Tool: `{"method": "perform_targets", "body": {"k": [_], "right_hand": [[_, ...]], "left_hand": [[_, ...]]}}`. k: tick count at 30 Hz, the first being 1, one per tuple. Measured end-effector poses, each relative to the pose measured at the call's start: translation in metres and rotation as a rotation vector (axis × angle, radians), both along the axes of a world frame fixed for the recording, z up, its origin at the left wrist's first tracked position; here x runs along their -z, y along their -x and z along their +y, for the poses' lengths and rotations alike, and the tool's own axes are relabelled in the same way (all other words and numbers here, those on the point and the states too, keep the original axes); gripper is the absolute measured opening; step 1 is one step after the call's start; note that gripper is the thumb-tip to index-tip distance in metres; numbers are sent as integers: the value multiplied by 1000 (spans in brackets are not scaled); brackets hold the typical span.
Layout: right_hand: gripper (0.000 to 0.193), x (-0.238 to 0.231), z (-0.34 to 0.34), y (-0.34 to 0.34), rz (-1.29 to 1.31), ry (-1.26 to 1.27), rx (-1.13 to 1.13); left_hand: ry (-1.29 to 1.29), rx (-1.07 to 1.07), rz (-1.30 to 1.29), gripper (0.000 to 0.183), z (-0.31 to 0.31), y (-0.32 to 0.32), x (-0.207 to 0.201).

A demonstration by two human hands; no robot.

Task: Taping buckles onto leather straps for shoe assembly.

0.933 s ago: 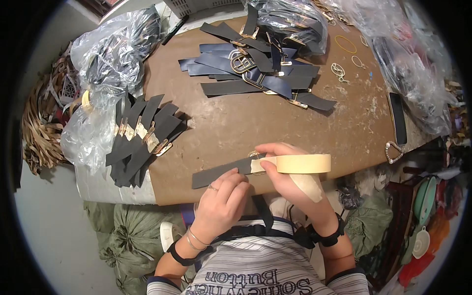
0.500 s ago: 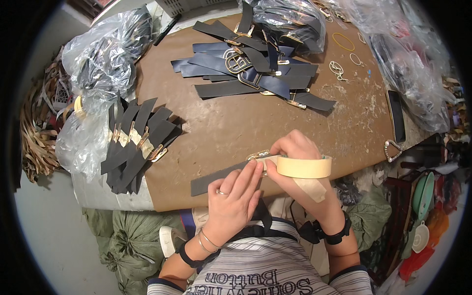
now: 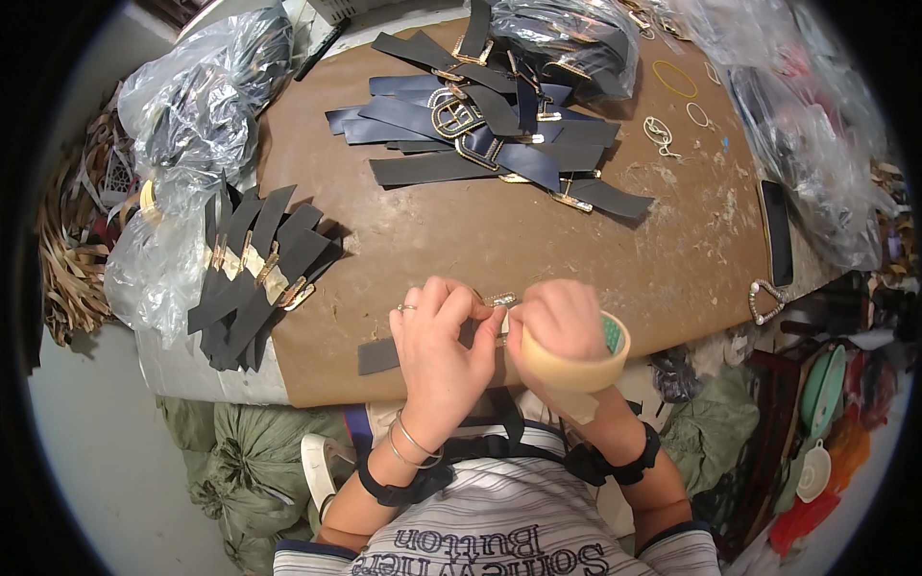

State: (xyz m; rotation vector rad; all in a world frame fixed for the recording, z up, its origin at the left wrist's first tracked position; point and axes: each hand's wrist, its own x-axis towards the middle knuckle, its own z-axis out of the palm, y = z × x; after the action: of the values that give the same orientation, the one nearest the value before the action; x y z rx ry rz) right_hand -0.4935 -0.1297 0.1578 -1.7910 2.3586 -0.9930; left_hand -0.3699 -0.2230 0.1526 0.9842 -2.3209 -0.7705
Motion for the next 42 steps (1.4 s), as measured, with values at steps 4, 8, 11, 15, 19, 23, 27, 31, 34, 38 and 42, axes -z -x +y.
{"method": "perform_targets", "body": {"k": [4, 8, 11, 15, 19, 23, 27, 31, 34, 38, 42], "right_hand": [[25, 5, 22, -4, 28, 256, -156], [20, -7, 46, -1, -62, 273, -124], [18, -10, 57, 5, -351, 238, 153], [12, -11, 59, 14, -868, 358, 361], [16, -17, 66, 20, -1090, 379, 331], [32, -29, 53, 11, -1051, 124, 281], [42, -35, 39, -6, -1010, 101, 97], [38, -39, 44, -10, -937, 87, 14], [34, -39, 56, -6, -917, 67, 58], [27, -31, 70, 5, -1063, 72, 183], [20, -40, 72, 9, -1094, 90, 200]], "left_hand": [[-41, 24, -33, 20, 0, 1, -2], [73, -60, 63, 30, 0, -1, -5], [10, 128, -38, 39, 0, -12, -14], [-11, 88, -17, 30, -21, -48, -51], [128, -256, -123, 32, -101, -97, -86], [633, -203, -197, 37, -144, -67, -86], [584, 228, -158, 33, -167, 22, -50], [561, 350, -323, 33, -176, 77, -33], [543, 397, -307, 23, -172, 78, -30], [463, 296, -124, 12, -149, 62, -35], [57, 92, 30, 19, -157, 38, -69]]}}
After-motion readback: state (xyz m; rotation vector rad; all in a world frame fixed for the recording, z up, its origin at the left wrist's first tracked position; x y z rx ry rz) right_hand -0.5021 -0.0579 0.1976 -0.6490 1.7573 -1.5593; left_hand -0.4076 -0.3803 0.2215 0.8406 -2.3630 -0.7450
